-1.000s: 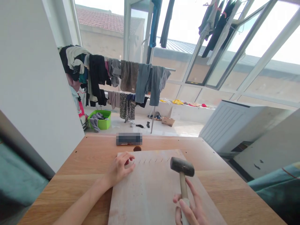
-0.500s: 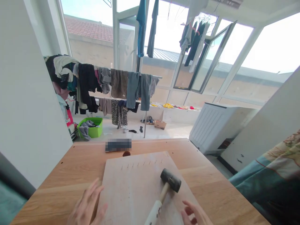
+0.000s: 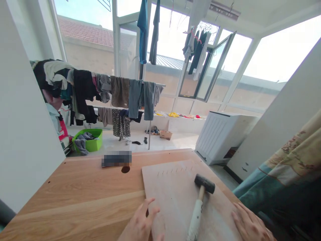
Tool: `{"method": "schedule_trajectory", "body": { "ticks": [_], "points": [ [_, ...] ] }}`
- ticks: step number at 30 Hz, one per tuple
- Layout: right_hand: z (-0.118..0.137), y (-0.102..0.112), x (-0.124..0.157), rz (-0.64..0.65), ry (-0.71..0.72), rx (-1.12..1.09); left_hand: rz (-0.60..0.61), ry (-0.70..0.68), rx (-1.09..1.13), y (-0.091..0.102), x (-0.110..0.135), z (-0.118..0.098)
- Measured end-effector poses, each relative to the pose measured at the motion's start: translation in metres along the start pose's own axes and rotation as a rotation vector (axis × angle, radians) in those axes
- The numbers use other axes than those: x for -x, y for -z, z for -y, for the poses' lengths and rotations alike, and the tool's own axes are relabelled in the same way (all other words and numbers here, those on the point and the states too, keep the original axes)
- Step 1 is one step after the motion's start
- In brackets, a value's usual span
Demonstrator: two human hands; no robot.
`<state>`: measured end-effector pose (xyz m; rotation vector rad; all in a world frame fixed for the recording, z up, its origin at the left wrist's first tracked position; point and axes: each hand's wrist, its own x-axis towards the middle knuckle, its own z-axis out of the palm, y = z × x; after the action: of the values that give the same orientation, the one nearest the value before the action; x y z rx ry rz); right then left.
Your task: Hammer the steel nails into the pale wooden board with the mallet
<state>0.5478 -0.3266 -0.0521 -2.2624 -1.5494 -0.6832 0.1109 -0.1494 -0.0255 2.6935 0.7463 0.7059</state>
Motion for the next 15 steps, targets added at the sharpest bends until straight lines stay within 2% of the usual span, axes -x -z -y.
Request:
{"method": "schedule_trajectory", "body": {
  "ticks": [4,7,11,15],
  "points": [
    [-0.061,0.012,-0.006,0.066,0.009,-0.025,0.065,-0.135,-0.071,-0.034,-0.034,-0.02],
    [-0.082,0.001,-0.001,0.086,0.006,-0.09,0.03,-0.223,-0.095,-0.047,-0.038,-0.024],
    [-0.075,-0.013,0.008,0.05,-0.061,-0.087,-0.082,-0.261,-0.153,-0.05,-0.038,-0.028],
    [-0.058,-0.004,0.014,0.072,-0.087,-0.094,-0.172,-0.255,-0.191,-0.037,-0.033,-0.027]
  ]
}}
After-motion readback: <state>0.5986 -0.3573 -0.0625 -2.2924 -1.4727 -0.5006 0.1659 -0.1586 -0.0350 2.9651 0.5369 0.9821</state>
